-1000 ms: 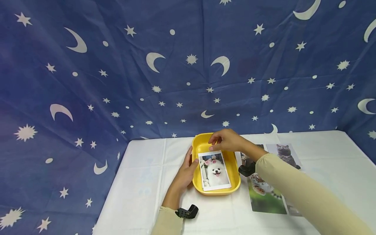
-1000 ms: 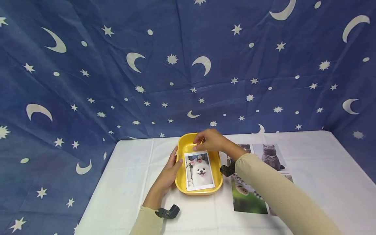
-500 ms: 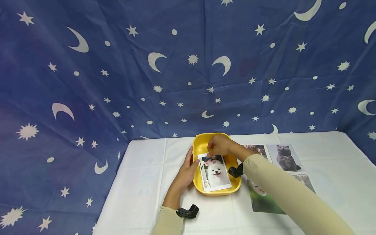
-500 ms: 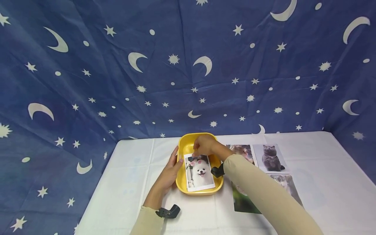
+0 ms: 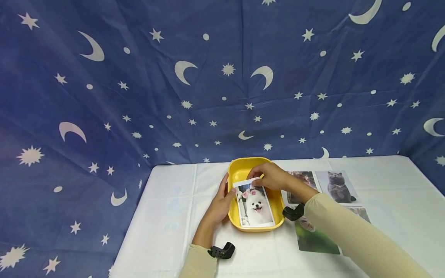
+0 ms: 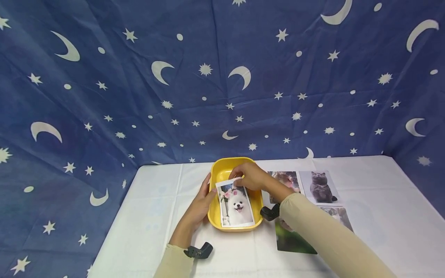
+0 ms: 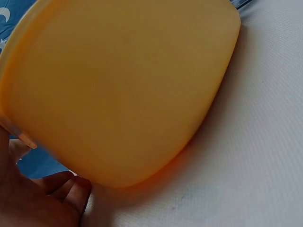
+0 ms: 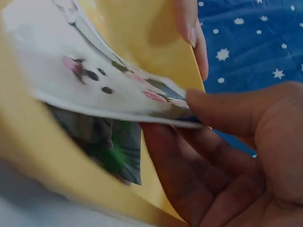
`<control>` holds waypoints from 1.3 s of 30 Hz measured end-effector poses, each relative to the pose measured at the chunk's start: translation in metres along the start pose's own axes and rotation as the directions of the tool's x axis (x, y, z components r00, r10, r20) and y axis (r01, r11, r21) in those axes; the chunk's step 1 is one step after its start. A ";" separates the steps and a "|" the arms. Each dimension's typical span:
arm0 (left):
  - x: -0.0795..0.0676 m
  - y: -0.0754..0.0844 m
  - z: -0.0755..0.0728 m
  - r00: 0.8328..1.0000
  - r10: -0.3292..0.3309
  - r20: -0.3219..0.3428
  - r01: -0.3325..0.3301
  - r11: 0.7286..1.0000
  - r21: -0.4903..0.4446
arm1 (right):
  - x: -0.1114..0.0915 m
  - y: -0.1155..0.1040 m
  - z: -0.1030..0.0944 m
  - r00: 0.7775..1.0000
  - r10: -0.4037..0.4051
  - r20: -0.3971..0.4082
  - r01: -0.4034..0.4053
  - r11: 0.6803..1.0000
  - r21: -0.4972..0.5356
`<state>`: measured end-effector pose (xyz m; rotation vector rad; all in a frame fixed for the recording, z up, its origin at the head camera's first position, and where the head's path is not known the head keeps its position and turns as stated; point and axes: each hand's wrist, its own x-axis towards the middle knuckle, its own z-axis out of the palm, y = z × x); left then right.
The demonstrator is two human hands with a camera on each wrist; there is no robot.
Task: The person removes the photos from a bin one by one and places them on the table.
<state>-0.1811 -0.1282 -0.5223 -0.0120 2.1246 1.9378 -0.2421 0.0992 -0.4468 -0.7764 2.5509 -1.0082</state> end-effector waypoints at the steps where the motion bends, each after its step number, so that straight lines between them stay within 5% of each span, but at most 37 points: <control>1: 0.000 0.000 0.000 1.000 0.001 -0.007 -0.001 1.000 0.012 | -0.004 -0.001 0.000 1.000 0.003 0.019 -0.003 1.000 0.006; 6: -0.002 0.003 0.000 0.999 -0.004 -0.033 0.006 0.999 0.052 | -0.020 -0.007 0.005 0.995 0.006 0.103 -0.004 1.000 -0.019; 12: -0.002 0.003 0.003 1.000 0.000 -0.019 0.001 1.000 0.031 | -0.038 -0.006 0.000 0.999 0.015 -0.043 -0.014 1.000 0.023; 18: -0.001 0.003 0.003 1.000 0.000 -0.031 0.001 0.999 0.037 | -0.070 0.013 -0.034 0.982 0.049 -0.185 -0.007 0.975 0.223; 24: -0.003 0.002 0.001 0.999 -0.012 -0.040 0.014 0.998 0.060 | -0.128 0.054 -0.082 0.947 0.115 -0.299 -0.057 0.979 0.195; 29: -0.003 0.003 0.001 0.999 -0.012 -0.041 0.014 0.999 0.052 | -0.180 0.099 -0.119 0.897 0.210 -0.390 -0.168 0.976 0.138; 36: -0.004 0.003 0.001 0.999 -0.019 -0.040 0.021 0.998 0.067 | -0.231 0.162 -0.148 0.760 0.409 -0.505 -0.389 0.909 0.151; 39: -0.004 0.004 0.002 0.999 -0.015 -0.038 0.018 0.998 0.065 | -0.245 0.185 -0.157 0.729 0.450 -0.515 -0.437 0.886 0.157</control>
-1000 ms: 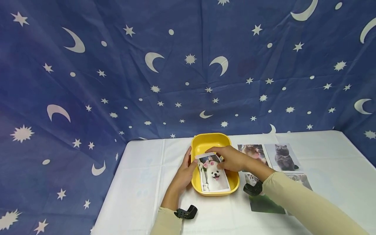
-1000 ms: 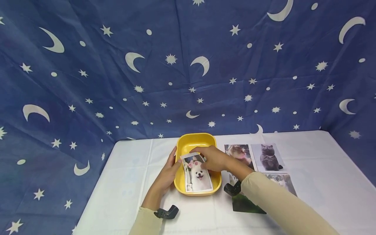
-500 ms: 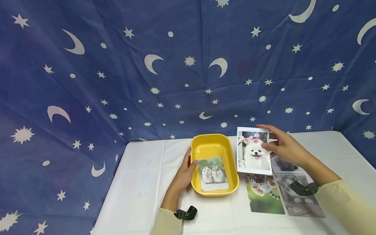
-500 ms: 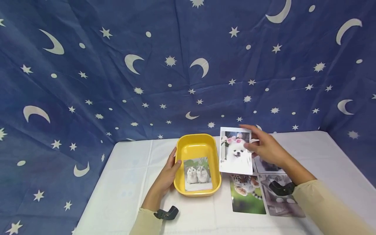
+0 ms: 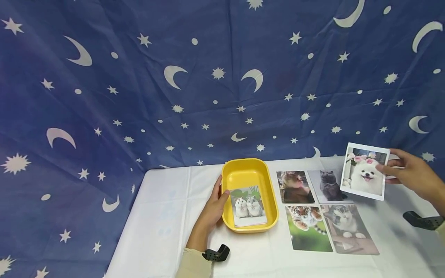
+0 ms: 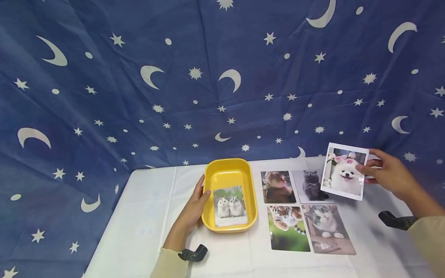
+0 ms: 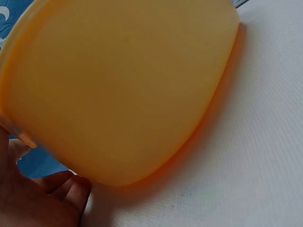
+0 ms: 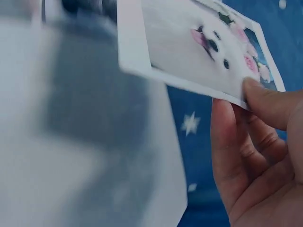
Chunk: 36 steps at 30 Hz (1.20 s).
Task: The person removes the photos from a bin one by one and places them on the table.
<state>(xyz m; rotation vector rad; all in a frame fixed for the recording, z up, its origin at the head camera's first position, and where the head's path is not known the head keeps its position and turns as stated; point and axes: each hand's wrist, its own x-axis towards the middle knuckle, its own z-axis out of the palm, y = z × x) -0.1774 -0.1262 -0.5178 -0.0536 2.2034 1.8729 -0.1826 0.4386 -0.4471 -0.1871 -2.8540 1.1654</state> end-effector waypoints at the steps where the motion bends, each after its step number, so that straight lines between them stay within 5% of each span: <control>1: 0.000 0.000 0.000 1.000 0.001 -0.001 -0.001 1.000 0.000 | 0.002 0.007 -0.003 1.000 0.013 -0.004 -0.013 1.000 -0.011; 8: -0.001 -0.001 0.000 1.000 -0.003 0.003 0.003 1.000 0.002 | 0.014 0.042 -0.012 0.998 0.015 0.057 -0.010 0.996 -0.084; 18: 0.001 -0.002 0.001 1.000 0.009 0.004 -0.008 1.000 -0.027 | 0.038 0.061 0.007 0.986 0.021 0.167 0.006 0.987 -0.160; 28: 0.002 -0.002 0.002 1.000 0.013 0.018 -0.013 0.999 -0.039 | 0.047 0.070 0.019 0.995 0.018 0.094 0.014 0.944 -0.330; 36: 0.002 -0.005 0.001 0.999 0.020 0.028 -0.018 0.998 -0.052 | 0.048 0.067 0.024 0.997 0.009 0.074 0.019 0.930 -0.367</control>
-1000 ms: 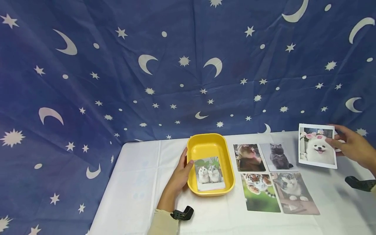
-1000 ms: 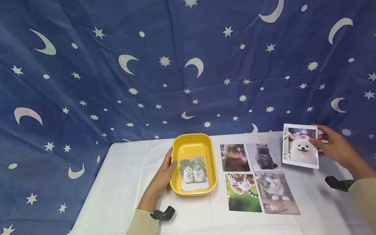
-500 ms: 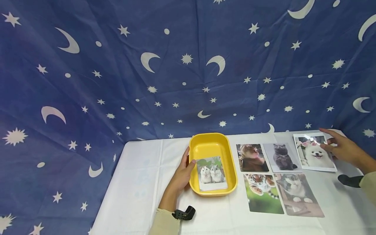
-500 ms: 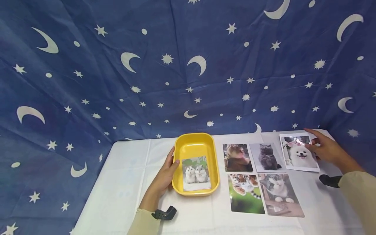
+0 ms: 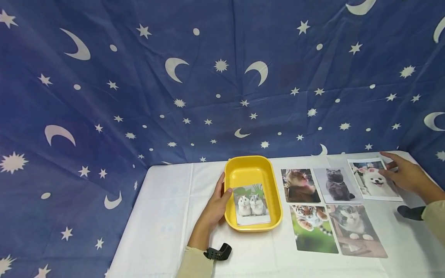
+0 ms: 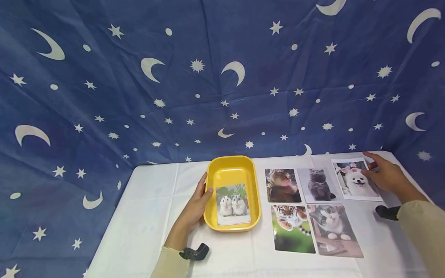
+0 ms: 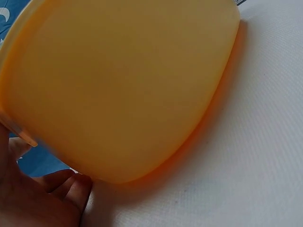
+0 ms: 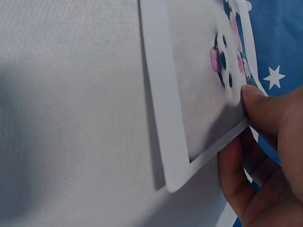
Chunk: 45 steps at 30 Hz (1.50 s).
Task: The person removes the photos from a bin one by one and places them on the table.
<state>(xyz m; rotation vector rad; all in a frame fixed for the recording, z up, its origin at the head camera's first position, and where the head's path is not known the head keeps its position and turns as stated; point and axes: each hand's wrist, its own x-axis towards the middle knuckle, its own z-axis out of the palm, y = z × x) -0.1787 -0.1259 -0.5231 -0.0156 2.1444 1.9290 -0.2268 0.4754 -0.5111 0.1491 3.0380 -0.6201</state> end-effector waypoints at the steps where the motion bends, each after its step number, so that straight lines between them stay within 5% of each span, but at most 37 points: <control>1: 0.000 0.001 0.000 1.000 0.002 0.000 -0.002 1.000 0.000 | 0.000 0.000 0.000 1.000 0.000 0.001 0.000 1.000 -0.001; 21: -0.001 -0.001 -0.003 1.000 -0.021 -0.021 0.021 1.000 0.019 | -0.006 -0.002 0.009 1.000 0.010 -0.002 -0.010 0.999 0.044; 26: -0.001 0.002 -0.002 1.000 -0.010 -0.013 0.011 1.000 0.021 | -0.003 -0.017 0.001 1.000 0.029 -0.008 -0.028 0.997 0.066; 30: -0.001 0.004 -0.003 1.000 -0.004 -0.012 0.004 1.000 0.013 | 0.003 -0.068 -0.009 0.998 -0.069 0.001 0.068 0.989 0.131; 35: -0.002 0.005 -0.001 1.000 -0.008 -0.008 0.008 1.000 0.011 | 0.003 -0.160 -0.014 0.973 -0.232 0.012 0.222 0.943 0.250; 39: -0.003 0.007 0.000 1.000 -0.007 0.000 0.007 1.000 0.010 | 0.002 -0.233 -0.004 0.927 -0.369 0.069 0.324 0.878 0.351; 45: -0.002 0.005 -0.002 1.000 -0.012 0.006 0.012 1.000 -0.009 | 0.003 -0.310 0.028 0.846 -0.490 0.208 0.338 0.796 0.502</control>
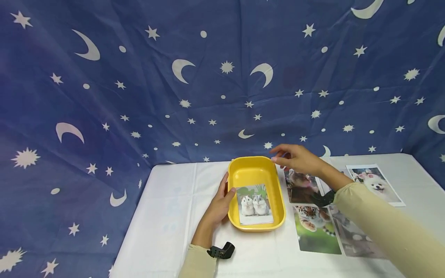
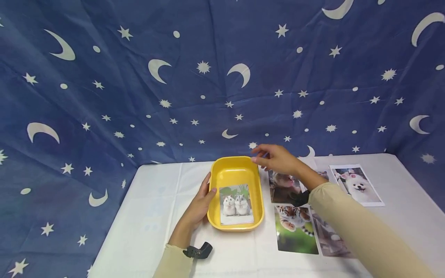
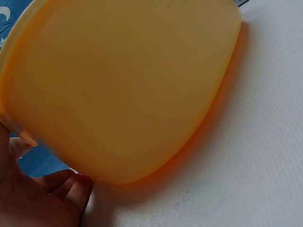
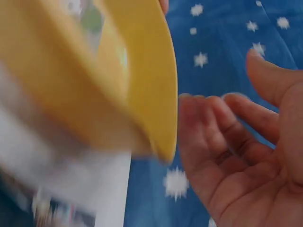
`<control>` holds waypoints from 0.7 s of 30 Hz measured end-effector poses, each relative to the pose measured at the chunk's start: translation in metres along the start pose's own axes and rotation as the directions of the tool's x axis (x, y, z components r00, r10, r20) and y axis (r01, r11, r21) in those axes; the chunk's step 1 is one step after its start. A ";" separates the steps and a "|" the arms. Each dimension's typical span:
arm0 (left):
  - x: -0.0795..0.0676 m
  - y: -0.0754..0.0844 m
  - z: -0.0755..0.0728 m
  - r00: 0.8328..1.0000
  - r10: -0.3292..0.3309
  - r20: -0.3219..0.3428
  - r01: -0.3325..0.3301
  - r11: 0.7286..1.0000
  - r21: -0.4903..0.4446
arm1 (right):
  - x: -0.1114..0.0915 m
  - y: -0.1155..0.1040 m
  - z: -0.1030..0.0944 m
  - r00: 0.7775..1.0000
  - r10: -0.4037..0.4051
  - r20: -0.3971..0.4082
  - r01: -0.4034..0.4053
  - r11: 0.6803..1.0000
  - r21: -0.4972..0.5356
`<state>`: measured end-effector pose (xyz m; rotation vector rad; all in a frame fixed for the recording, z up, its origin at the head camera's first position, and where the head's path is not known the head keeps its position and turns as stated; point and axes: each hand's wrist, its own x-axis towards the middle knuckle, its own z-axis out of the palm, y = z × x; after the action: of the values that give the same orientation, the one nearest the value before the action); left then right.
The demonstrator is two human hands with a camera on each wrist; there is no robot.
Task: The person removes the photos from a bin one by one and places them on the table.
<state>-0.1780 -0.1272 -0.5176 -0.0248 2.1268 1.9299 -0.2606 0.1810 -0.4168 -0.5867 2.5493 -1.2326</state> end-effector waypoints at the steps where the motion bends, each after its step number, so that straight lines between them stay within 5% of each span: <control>1: 0.000 -0.001 0.000 1.000 -0.003 0.001 0.003 1.000 0.001 | 0.006 -0.006 0.008 1.000 0.000 0.029 -0.001 1.000 0.023; 5: 0.001 -0.002 -0.001 1.000 -0.012 0.005 0.012 1.000 0.006 | 0.026 -0.023 0.038 0.988 -0.023 0.151 0.019 1.000 0.025; 11: 0.000 -0.001 -0.001 1.000 -0.005 0.015 0.005 1.000 0.001 | 0.040 -0.035 0.070 0.958 -0.001 0.285 0.051 0.984 -0.169; 21: 0.001 -0.004 -0.002 1.000 0.000 0.018 0.000 1.000 0.010 | 0.038 -0.036 0.085 0.952 0.158 0.262 -0.069 0.946 -0.317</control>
<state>-0.1788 -0.1296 -0.5213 -0.0057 2.1253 1.9120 -0.2525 0.0848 -0.4421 -0.6168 2.4970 -0.6617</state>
